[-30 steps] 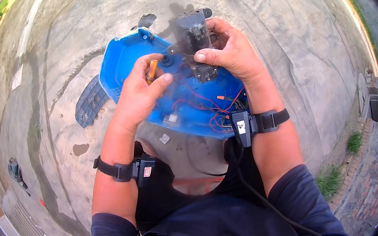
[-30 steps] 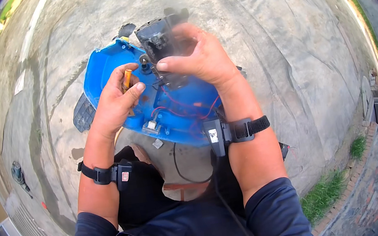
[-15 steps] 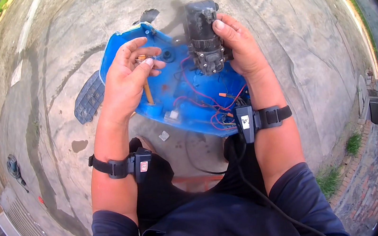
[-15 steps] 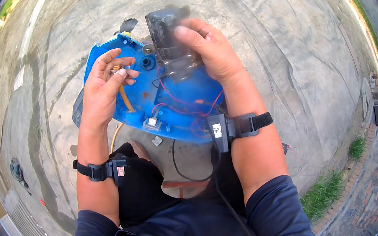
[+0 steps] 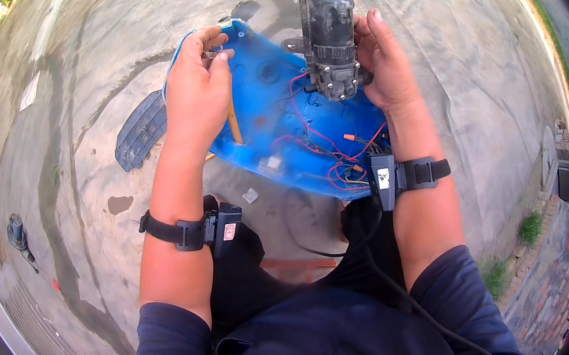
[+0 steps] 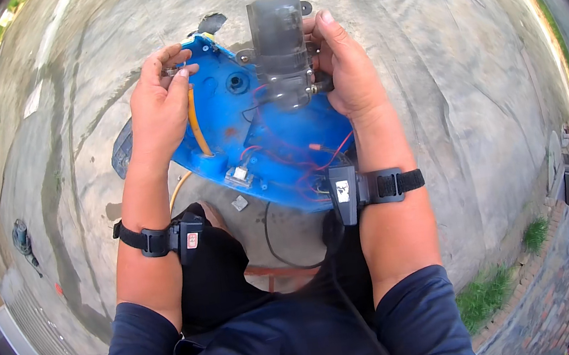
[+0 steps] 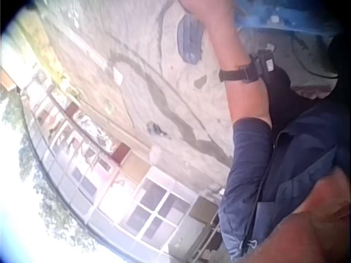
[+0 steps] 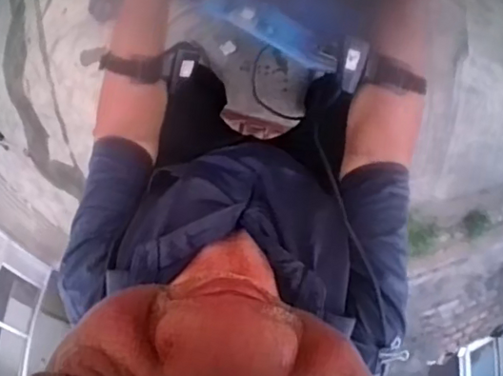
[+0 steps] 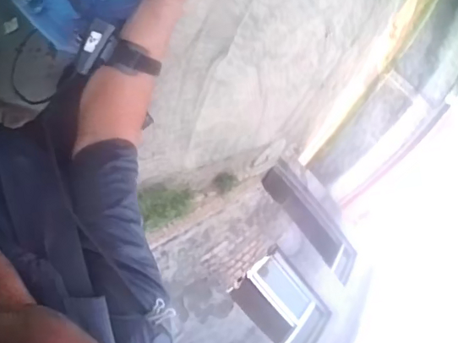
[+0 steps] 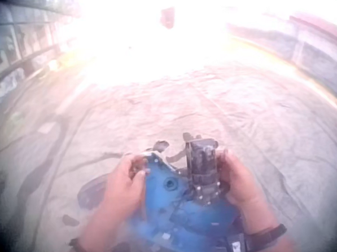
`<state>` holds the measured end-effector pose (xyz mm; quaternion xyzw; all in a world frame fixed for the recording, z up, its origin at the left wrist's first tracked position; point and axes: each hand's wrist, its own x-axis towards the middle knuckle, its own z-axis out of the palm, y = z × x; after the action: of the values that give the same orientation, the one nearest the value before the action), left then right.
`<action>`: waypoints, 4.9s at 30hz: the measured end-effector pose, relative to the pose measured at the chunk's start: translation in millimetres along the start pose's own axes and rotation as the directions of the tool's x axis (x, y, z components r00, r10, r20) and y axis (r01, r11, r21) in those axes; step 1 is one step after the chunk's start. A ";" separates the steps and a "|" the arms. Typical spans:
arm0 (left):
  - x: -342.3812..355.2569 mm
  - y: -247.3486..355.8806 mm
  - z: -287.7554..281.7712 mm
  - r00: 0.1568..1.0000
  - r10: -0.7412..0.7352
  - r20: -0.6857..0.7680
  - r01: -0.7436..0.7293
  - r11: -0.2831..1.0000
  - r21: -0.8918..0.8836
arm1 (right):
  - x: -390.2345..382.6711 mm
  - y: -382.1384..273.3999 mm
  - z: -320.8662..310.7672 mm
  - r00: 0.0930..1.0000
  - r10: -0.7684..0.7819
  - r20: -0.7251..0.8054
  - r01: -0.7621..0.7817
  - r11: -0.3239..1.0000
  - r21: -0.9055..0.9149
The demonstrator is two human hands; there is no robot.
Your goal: The person connects a black pump to a blue tank, handling a small orange connector and internal wires. They use a screwdriver to secure the pump and a hose, positioning the pump against the side of the tank.
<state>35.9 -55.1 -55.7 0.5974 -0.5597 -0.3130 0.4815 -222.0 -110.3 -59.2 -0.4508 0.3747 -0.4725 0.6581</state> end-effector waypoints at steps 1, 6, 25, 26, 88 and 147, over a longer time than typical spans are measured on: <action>1.1 -1.0 -0.3 1.000 0.009 -0.006 -0.009 0.999 0.039 | 0.1 0.2 -0.9 1.000 0.004 0.007 -0.004 1.000 0.004; 4.2 -3.1 -2.2 0.999 -0.030 -0.013 0.032 0.992 0.126 | -2.2 -4.3 5.8 1.000 -0.001 -0.025 0.002 1.000 0.029; -4.8 -7.6 -32.7 0.954 0.093 -0.285 -0.094 0.996 0.013 | 0.8 -7.3 -1.9 0.999 0.013 0.053 -0.015 0.999 0.037; -5.3 -7.0 -32.6 0.955 0.089 -0.282 -0.091 0.996 0.008 | 1.1 -6.7 -2.8 0.998 0.005 0.055 -0.006 1.000 0.019; -22.5 53.0 -46.8 0.617 0.133 0.776 -0.655 0.633 0.412 | 19.3 -3.2 -16.2 0.984 0.018 -0.179 -0.018 1.000 0.001; -268.7 -291.2 -145.2 0.627 -0.769 0.123 0.648 0.602 0.467 | 8.6 -22.8 14.0 0.825 -0.248 -0.508 0.053 0.929 -0.366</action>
<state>227.7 211.9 -320.1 0.7950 -0.3893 -0.4555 0.0946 -213.3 -118.6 -33.8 -0.4313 0.5842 -0.5613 0.3971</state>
